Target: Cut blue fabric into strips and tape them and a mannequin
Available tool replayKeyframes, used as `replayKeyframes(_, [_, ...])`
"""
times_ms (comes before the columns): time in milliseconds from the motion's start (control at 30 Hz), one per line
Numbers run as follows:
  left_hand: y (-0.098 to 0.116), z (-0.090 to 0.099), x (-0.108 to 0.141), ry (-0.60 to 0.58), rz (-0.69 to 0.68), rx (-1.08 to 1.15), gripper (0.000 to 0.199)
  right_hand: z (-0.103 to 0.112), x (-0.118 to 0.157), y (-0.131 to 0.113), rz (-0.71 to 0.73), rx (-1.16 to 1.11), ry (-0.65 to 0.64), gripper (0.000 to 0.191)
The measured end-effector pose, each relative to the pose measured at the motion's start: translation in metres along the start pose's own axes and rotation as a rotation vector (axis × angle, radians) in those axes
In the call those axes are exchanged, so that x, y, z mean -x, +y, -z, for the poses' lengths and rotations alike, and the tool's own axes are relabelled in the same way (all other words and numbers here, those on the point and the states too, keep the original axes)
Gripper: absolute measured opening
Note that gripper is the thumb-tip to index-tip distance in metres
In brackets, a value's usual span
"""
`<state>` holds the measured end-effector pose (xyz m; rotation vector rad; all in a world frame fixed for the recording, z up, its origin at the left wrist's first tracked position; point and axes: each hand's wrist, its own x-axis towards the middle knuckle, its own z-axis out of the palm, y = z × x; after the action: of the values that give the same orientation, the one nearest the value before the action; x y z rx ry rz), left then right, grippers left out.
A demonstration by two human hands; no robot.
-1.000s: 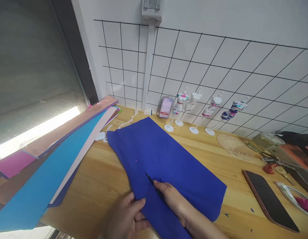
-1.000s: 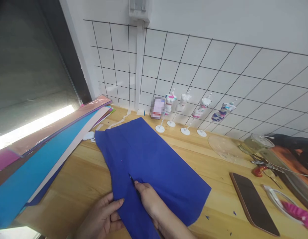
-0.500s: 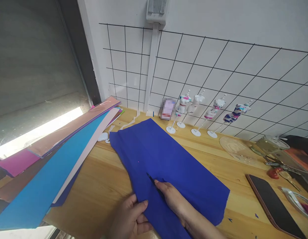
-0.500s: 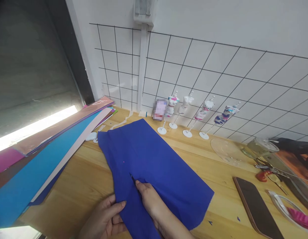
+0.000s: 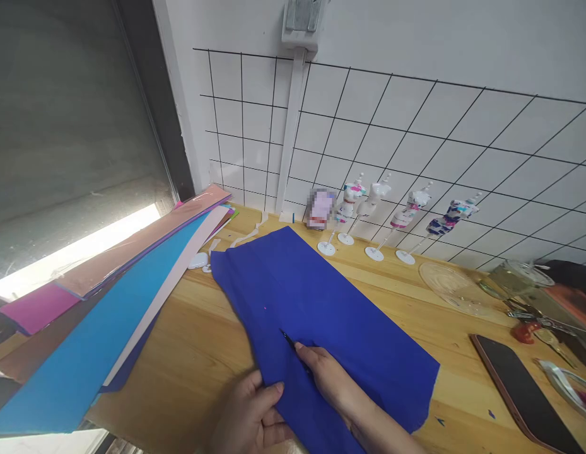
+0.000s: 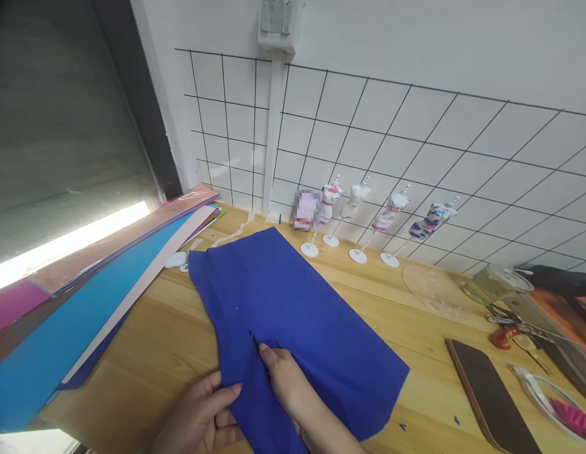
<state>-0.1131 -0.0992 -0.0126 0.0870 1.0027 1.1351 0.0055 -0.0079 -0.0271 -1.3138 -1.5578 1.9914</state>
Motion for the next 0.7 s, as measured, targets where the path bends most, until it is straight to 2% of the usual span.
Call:
replayKeyframes(267, [-0.001,0.002,-0.001,-0.025,-0.002,-0.011,0.04,-0.003,0.0,-0.001,0.001,-0.046,-0.001,0.045])
replayKeyframes(567, [0.001,0.002,-0.001,-0.014,0.015,0.005,0.041,-0.005,0.01,-0.015,-0.109,-0.091,0.004,0.041])
replayKeyframes(700, [0.0,0.003,-0.002,-0.001,0.025,0.021,0.041,-0.009,0.006,-0.022,-0.135,-0.137,-0.004,0.04])
